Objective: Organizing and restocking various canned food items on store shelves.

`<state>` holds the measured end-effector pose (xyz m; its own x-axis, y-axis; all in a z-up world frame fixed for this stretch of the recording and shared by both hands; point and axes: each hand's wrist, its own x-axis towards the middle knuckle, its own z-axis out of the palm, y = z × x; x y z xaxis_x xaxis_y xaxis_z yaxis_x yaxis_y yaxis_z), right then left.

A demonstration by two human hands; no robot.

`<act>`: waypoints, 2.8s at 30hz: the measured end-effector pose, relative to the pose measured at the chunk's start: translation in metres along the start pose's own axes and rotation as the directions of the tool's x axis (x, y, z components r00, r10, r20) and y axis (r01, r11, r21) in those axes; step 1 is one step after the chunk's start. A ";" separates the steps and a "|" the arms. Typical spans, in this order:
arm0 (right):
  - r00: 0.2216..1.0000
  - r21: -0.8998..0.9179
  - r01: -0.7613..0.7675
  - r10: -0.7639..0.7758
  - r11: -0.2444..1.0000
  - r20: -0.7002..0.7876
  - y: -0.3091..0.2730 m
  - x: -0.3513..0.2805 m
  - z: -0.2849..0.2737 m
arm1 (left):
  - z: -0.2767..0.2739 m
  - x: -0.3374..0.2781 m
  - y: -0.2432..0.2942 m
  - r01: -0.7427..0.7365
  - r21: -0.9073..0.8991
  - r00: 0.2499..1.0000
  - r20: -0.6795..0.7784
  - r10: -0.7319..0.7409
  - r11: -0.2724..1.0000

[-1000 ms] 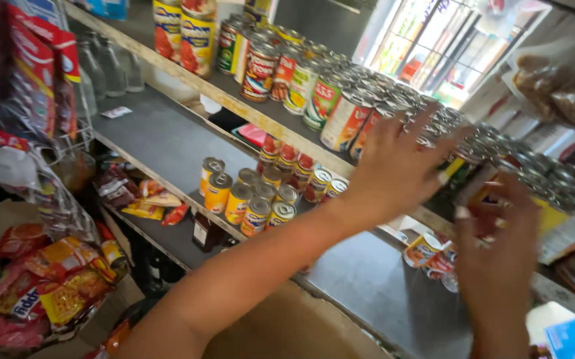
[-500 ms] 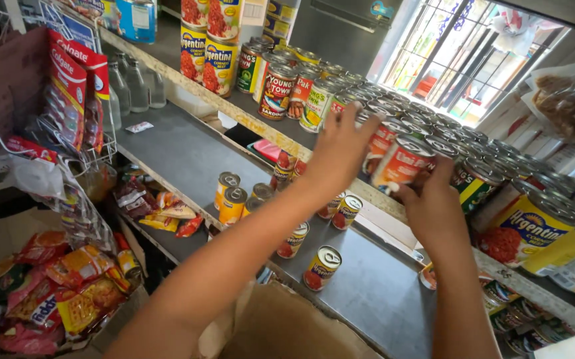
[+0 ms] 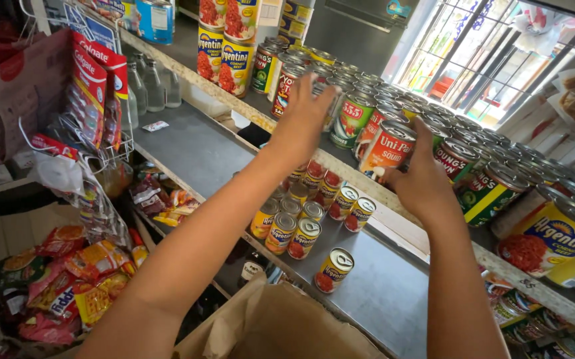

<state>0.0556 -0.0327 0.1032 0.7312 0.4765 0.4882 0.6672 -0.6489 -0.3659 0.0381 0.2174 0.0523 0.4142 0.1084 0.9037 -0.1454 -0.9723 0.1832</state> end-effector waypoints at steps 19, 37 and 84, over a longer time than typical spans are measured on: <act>0.973 0.442 0.093 -0.177 0.892 0.151 0.026 0.009 0.001 | -0.008 0.010 -0.046 0.352 -0.275 0.936 0.121 -0.331 0.895; 0.896 -0.180 -0.008 -0.073 0.984 -0.438 -0.037 -0.022 -0.006 | -0.015 0.010 -0.065 0.298 -0.154 0.955 0.047 -0.294 0.942; 0.990 0.154 0.131 -0.122 0.979 -0.064 -0.062 0.061 0.072 | 0.014 0.016 -0.101 0.259 -0.305 0.945 0.275 -0.175 0.916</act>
<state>0.0691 0.0798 0.0984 0.6336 0.5131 0.5790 0.7709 -0.4819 -0.4165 0.0718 0.3145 0.0426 0.6643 0.2158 0.7156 -0.3004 -0.7996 0.5200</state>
